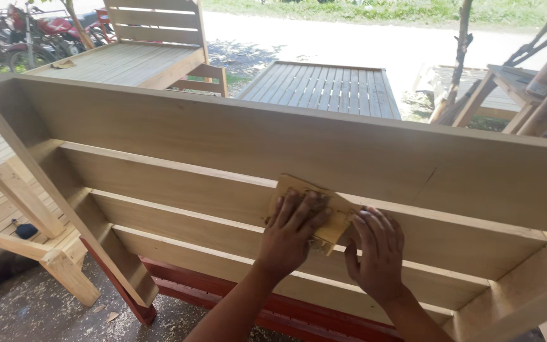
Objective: The person sands a large wooden bed headboard frame outdoors, rubbing sandpaper or a sanding block by hand along the top rails, edges, and slats of the frame, working over different sections of the panel throughout the clip.
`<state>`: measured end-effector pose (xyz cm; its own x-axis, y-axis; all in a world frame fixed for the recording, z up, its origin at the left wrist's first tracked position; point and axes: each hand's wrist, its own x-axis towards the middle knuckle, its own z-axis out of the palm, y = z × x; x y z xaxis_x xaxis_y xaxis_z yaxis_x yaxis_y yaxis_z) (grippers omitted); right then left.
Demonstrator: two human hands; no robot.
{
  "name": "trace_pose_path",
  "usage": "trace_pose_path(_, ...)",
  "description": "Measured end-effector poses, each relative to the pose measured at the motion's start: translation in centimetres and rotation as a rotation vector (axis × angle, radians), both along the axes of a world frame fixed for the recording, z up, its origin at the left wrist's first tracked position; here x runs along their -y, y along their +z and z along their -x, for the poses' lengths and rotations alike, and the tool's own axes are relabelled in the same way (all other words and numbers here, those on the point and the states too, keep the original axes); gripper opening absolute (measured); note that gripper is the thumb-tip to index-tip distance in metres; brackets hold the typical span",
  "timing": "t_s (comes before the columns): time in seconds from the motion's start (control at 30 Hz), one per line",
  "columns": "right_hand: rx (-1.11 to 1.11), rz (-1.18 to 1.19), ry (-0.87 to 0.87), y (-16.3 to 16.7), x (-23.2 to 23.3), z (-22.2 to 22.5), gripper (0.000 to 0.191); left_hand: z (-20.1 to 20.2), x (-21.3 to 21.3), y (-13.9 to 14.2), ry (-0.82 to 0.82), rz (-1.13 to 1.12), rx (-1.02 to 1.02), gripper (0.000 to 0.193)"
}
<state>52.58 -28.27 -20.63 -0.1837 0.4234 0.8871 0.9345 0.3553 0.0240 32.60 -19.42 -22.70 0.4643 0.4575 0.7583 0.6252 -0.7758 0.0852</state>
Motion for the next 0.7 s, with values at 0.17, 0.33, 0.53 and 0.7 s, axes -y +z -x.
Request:
trace_pose_path(0.17,0.006,-0.016,-0.058,0.3,1.0,-1.5,0.048,5.0,-1.5,3.6,-0.024,-0.040,-0.104,0.064)
trace_pose_path(0.33,0.013,-0.001,-0.073,0.3,1.3,-1.0,0.046,15.5,-5.7,4.0,0.226,-0.027,-0.082,0.062)
trace_pose_path(0.53,-0.046,0.019,-0.119,-1.1,2.3,-2.4,0.049,12.3,-5.7,0.8,0.040,-0.129,-0.438,0.063)
trace_pose_path(0.7,0.119,0.162,-0.192,-3.7,1.9,-6.4,0.057,-2.2,-2.7,-0.4,-0.110,-0.296,-0.330,0.060)
